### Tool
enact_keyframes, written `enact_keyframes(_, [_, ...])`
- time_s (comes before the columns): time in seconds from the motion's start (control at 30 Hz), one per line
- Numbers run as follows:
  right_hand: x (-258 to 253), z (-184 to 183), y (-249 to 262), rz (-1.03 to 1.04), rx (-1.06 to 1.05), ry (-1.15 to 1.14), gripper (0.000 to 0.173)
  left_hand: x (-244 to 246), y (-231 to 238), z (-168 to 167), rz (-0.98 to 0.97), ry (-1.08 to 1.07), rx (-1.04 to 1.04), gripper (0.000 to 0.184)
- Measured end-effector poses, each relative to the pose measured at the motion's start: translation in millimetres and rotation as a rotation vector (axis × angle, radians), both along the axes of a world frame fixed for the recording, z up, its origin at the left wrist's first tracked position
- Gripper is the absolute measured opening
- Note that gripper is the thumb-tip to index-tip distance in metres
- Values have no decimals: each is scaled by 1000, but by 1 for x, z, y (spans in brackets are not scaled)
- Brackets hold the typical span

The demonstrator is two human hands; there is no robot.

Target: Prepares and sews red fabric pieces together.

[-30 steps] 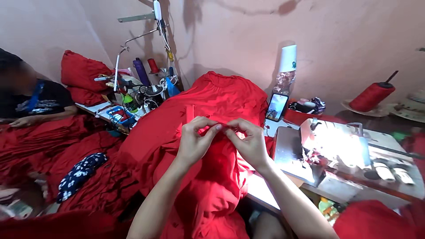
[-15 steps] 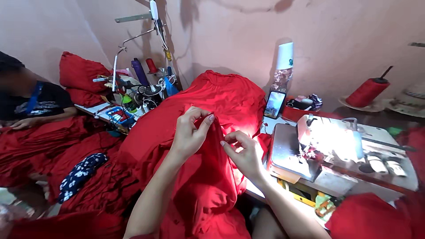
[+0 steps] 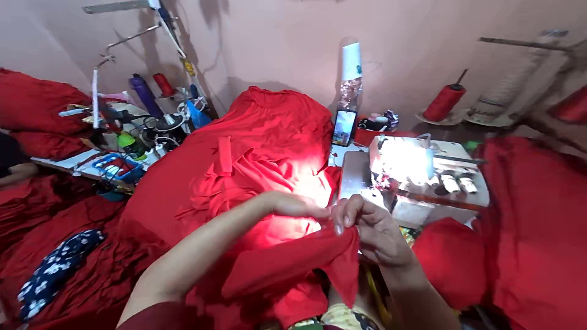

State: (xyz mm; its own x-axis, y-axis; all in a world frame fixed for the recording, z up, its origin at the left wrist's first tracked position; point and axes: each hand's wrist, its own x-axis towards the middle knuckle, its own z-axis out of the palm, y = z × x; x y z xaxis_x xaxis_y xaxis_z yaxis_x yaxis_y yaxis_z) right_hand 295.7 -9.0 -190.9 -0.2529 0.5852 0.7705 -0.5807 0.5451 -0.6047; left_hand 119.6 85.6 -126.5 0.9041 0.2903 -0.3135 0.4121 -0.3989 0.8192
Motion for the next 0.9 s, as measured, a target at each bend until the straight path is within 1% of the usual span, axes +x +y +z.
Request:
enact_keyframes(0.1, [27, 5, -19, 18, -1, 115, 19, 17, -26, -27, 14, -41, -349, 24])
enact_keyframes(0.13, [37, 8, -25, 12, 16, 160, 18, 20, -27, -35, -18, -58, -425, 25])
enact_keyframes(0.17, [46, 11, -31, 8, 29, 210, 17, 22, -25, -43, -69, -88, -440, 25])
enact_keyframes(0.2, [56, 15, -37, 9, 45, 260, 16, 23, -22, -50, -94, -127, -409, 24])
enact_keyframes(0.27, [73, 22, -53, -3, 78, 326, 22, 22, -18, -61, -81, -199, -232, 21])
enact_keyframes(0.33, [90, 25, -67, 9, 93, 321, 28, 13, -21, -57, 67, -200, -79, 24])
enact_keyframes(0.37, [96, 23, -72, -37, 83, 272, 29, 8, -31, -46, 184, -211, -32, 24])
enact_keyframes(0.4, [101, 19, -76, -147, 85, 196, 26, -1, -37, -41, 247, -293, 25, 25])
enact_keyframes(0.43, [106, 13, -80, -287, 87, 62, 20, -14, -40, -41, 262, -435, 91, 27])
enact_keyframes(0.47, [108, 7, -84, -437, 67, -73, 12, -29, -42, -42, 239, -587, 171, 32])
enact_keyframes(0.5, [106, 2, -88, -585, 29, -222, 11, -43, -45, -40, 189, -688, 276, 38])
enact_keyframes(0.53, [100, -3, -91, -714, -10, -383, 21, -55, -54, -34, 144, -736, 391, 37])
enact_keyframes(0.57, [93, -10, -91, -792, -23, -533, 35, -65, -68, -26, 145, -754, 500, 35])
enact_keyframes(0.6, [84, -18, -88, -839, 18, -673, 43, -74, -85, -19, 158, -742, 598, 33])
enact_keyframes(0.63, [76, -23, -86, -859, 89, -794, 38, -80, -100, -13, 168, -721, 667, 29])
enact_keyframes(0.67, [70, -25, -83, -855, 163, -865, 28, -85, -113, -9, 166, -697, 719, 26])
enact_keyframes(0.7, [66, -26, -80, -850, 222, -891, 23, -90, -122, -7, 173, -682, 756, 24])
enact_keyframes(0.73, [63, -26, -76, -850, 253, -868, 24, -94, -128, -7, 200, -675, 780, 23])
enact_keyframes(0.8, [57, -20, -72, -833, 259, -760, 26, -106, -132, -17, 292, -668, 771, 24])
enact_keyframes(0.87, [48, -12, -74, -780, 243, -655, 28, -118, -131, -44, 432, -608, 665, 25])
enact_keyframes(0.9, [42, -8, -76, -753, 229, -582, 29, -122, -133, -64, 541, -569, 572, 26])
